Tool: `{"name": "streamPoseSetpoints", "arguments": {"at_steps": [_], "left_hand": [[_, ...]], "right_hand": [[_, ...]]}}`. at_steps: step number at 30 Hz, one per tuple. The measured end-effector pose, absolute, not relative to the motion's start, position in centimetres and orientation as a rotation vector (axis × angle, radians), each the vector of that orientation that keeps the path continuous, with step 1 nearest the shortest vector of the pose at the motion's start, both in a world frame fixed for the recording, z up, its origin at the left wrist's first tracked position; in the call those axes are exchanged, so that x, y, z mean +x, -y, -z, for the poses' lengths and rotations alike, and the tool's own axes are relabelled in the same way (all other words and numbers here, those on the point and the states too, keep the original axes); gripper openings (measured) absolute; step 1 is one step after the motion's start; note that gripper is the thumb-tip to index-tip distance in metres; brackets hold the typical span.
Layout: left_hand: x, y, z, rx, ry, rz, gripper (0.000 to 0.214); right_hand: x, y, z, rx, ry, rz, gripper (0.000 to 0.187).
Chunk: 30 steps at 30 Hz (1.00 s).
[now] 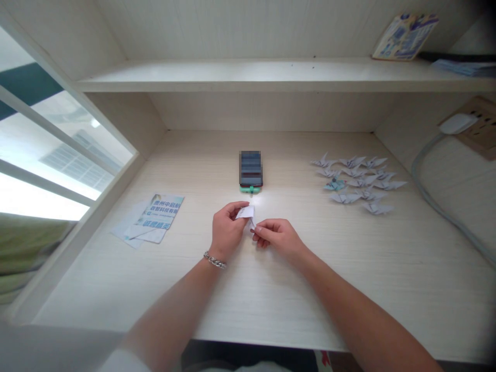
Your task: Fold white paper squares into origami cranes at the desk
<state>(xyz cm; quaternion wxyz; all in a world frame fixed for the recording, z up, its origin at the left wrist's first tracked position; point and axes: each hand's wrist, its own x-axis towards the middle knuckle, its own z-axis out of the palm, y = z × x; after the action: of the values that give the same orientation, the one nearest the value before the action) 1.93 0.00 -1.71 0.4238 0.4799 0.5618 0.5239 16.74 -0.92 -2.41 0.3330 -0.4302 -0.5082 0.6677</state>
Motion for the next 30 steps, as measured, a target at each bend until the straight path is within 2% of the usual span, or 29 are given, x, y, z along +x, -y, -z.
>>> {"name": "streamPoseSetpoints", "arguments": {"at_steps": [7, 24, 30], "left_hand": [[1.68, -0.27, 2.21, 1.12, -1.36, -1.3, 0.029], [1.93, -0.03, 1.69, 1.154, -1.342, -1.24, 0.028], [2.06, 0.18, 1.26, 1.199, -1.265, -1.129, 0.024]], "right_hand": [[16.7, 0.91, 2.46, -1.111, 1.175, -1.793, 0.026], [16.77, 0.86, 2.66, -1.144, 1.36, -1.711, 0.029], [17.16, 0.34, 2.55, -1.189, 1.169, -1.524, 0.031]]}}
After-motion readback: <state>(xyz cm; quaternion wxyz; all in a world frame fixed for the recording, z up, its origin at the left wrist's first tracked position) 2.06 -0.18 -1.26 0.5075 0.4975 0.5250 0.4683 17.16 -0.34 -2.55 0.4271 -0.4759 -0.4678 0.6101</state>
